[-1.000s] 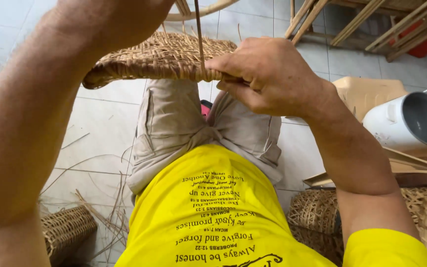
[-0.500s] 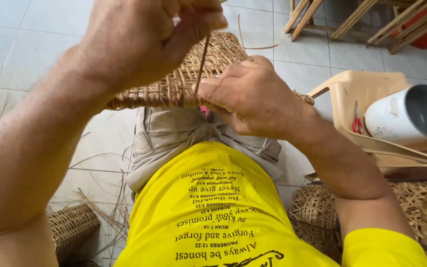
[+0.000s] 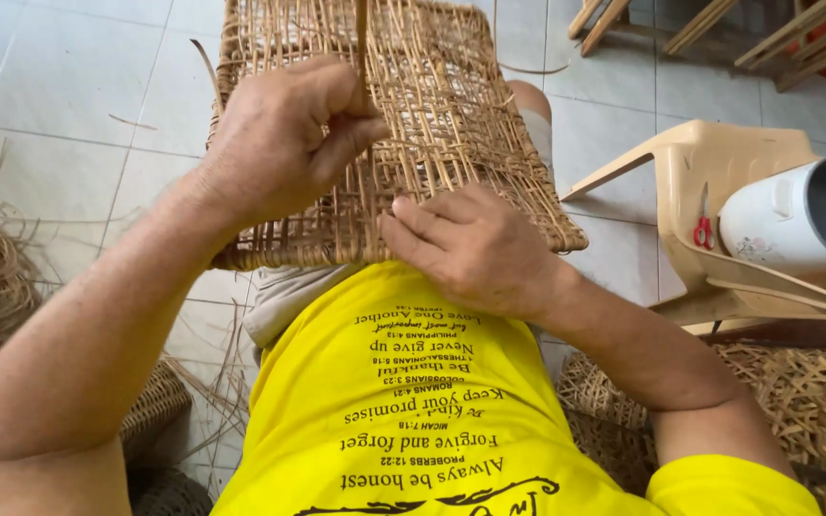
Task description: Weaving a wicker frame by manually threading and tying strands of material to create a dense mesh.
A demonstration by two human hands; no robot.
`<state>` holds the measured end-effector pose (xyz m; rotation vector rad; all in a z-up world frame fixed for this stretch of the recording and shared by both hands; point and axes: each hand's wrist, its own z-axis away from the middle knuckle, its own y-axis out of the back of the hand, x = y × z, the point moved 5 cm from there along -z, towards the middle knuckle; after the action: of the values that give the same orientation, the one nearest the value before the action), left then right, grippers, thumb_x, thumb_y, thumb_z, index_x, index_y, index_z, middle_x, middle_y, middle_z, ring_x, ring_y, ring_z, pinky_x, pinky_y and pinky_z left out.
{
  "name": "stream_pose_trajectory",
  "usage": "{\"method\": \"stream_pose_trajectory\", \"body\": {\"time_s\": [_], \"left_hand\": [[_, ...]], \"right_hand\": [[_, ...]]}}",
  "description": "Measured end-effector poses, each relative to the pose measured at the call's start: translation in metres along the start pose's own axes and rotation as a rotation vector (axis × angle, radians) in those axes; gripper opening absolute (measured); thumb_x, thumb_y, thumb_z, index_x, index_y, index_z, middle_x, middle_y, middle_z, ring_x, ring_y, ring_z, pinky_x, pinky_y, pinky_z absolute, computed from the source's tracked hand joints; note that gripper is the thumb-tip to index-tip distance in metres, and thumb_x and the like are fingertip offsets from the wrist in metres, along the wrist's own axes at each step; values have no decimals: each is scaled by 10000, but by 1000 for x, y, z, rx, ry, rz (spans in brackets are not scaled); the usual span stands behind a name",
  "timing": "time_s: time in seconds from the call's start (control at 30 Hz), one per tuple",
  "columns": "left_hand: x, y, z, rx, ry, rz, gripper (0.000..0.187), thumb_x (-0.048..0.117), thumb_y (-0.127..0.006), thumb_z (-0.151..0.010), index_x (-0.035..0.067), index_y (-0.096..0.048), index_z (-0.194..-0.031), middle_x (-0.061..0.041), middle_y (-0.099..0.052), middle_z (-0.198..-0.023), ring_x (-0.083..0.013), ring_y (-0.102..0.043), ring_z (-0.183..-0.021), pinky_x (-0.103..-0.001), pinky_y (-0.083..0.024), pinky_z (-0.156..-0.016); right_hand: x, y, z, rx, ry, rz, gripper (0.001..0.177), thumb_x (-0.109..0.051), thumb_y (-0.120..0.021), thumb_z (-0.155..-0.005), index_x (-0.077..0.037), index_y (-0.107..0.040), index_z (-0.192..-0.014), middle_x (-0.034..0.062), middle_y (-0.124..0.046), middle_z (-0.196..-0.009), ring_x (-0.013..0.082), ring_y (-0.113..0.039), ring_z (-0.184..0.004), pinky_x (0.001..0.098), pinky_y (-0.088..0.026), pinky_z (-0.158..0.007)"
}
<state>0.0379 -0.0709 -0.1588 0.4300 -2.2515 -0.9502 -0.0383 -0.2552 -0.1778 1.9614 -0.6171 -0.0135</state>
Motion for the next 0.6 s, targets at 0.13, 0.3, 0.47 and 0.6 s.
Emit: {"method": "stream_pose_trajectory", "body": {"time_s": [0.13, 0.3, 0.47, 0.6], "left_hand": [[-23, -37, 34, -14, 139, 83, 299, 68, -771, -1053, 95, -581, -823, -30, -607, -771, -99, -503, -563, -226, -449, -460], [-45, -77, 61, 110, 114, 180, 190, 215, -798, -1010, 78, -690, -935, -131, -650, -849, -399, -700, -828, -480, -569, -720], [-43, -88, 59, 130, 97, 113, 150, 215, -798, -1006, 101, -714, -955, -103, -658, -862, -360, -703, -837, -459, -580, -737], [-46, -103, 65, 143, 117, 69, 137, 215, -808, -987, 128, -720, -927, -76, -662, -847, -343, -700, -834, -426, -579, -730]], "right_hand": [[-12, -20, 15, -24, -5, -50, 167, -214, -731, -1007, -123, -769, -1142, 80, -798, -1175, 156, -752, -866, 275, -531, -685], [-9, -43, 36, -36, -31, -120, 156, -232, -616, -1080, -185, -761, -1115, 97, -805, -989, 148, -730, -871, 265, -563, -725], [1, -59, 52, -56, -118, -212, 108, -231, -681, -1040, -207, -783, -1064, 69, -797, -1092, 159, -707, -967, 281, -508, -788], [8, -53, 51, -184, -205, -378, 194, -205, -758, -964, -163, -767, -1153, 76, -743, -1237, 212, -671, -1073, 344, -501, -856]]}}
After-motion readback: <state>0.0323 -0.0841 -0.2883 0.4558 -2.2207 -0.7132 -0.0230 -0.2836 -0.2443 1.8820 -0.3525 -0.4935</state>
